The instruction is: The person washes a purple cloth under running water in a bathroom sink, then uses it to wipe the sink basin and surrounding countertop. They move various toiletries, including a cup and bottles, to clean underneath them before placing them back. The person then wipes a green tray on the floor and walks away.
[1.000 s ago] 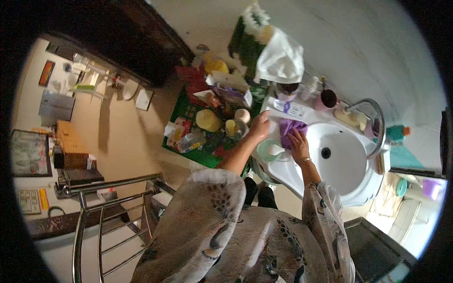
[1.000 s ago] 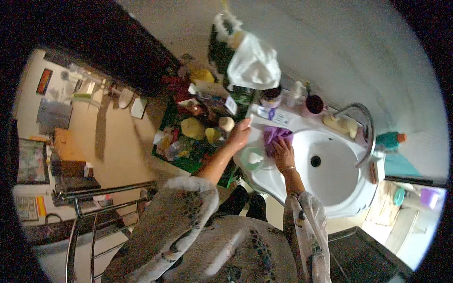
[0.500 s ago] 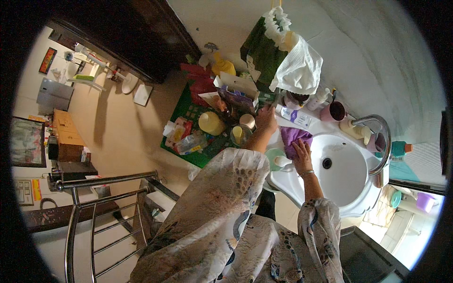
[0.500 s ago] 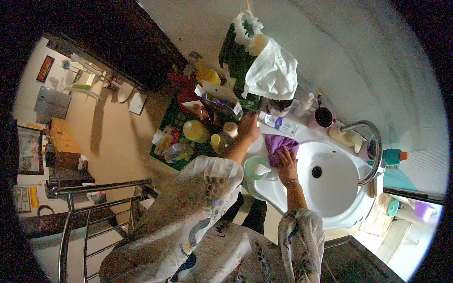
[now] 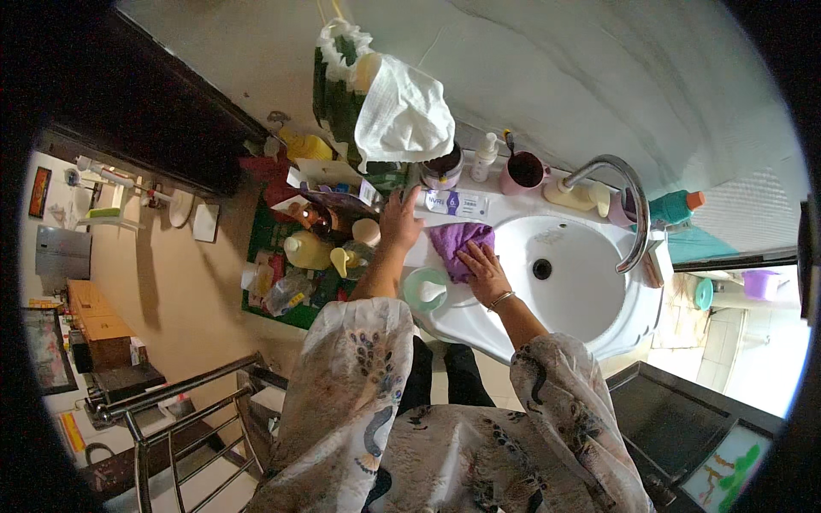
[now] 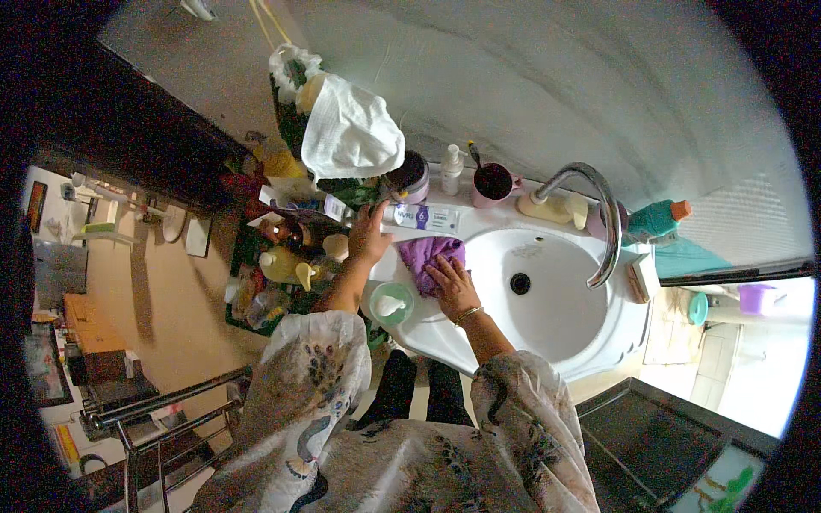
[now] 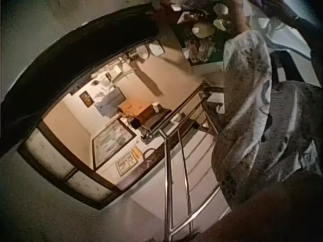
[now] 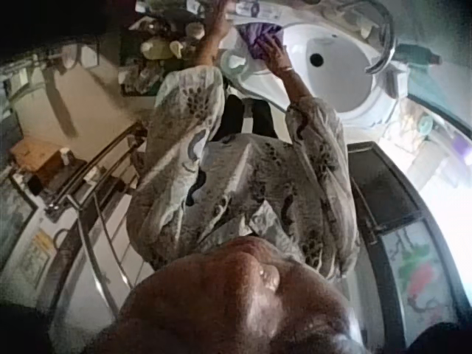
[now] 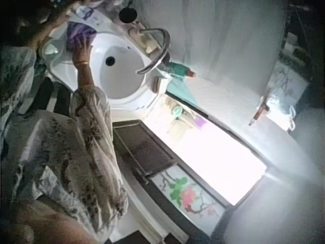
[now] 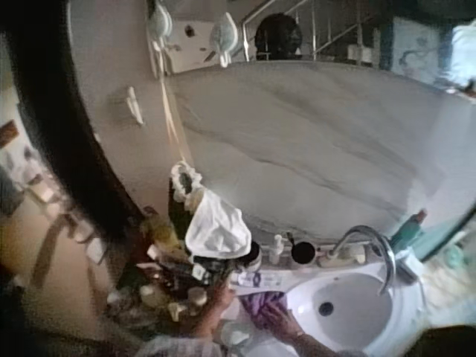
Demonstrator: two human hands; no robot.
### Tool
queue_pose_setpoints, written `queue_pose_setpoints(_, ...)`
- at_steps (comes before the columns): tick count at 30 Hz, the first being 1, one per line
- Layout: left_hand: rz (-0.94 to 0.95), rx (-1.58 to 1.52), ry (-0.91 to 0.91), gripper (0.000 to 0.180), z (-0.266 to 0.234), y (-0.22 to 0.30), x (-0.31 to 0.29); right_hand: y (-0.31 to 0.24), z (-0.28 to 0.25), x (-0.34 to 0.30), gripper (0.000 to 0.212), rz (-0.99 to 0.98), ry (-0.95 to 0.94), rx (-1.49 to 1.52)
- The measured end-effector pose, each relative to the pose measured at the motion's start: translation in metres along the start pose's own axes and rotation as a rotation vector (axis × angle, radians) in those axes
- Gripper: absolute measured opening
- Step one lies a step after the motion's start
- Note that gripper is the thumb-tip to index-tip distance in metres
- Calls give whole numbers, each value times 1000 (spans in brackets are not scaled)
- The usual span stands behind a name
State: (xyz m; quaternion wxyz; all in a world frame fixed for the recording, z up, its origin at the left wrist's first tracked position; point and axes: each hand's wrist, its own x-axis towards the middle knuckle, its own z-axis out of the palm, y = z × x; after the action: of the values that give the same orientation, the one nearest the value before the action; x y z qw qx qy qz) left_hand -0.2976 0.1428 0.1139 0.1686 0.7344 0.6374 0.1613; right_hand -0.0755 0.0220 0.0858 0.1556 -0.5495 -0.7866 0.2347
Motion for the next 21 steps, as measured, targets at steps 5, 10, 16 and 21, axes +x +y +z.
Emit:
queue_pose_setpoints(5,69,117,23,61,-2,3,2,-13,-7,-4,58,45,-8,39)
queue_pose_setpoints(10,104,80,-29,35,11,-8,-3,1,11,-18,50,-3,177,43)
queue_pose_setpoints(16,-148,62,-341,32,-81,19,-23,-1,-2,10,45,19,368,146)
queue_pose_setpoints(21,-86,148,-280,29,-178,58,-53,-23,3,75,45,-62,521,246)
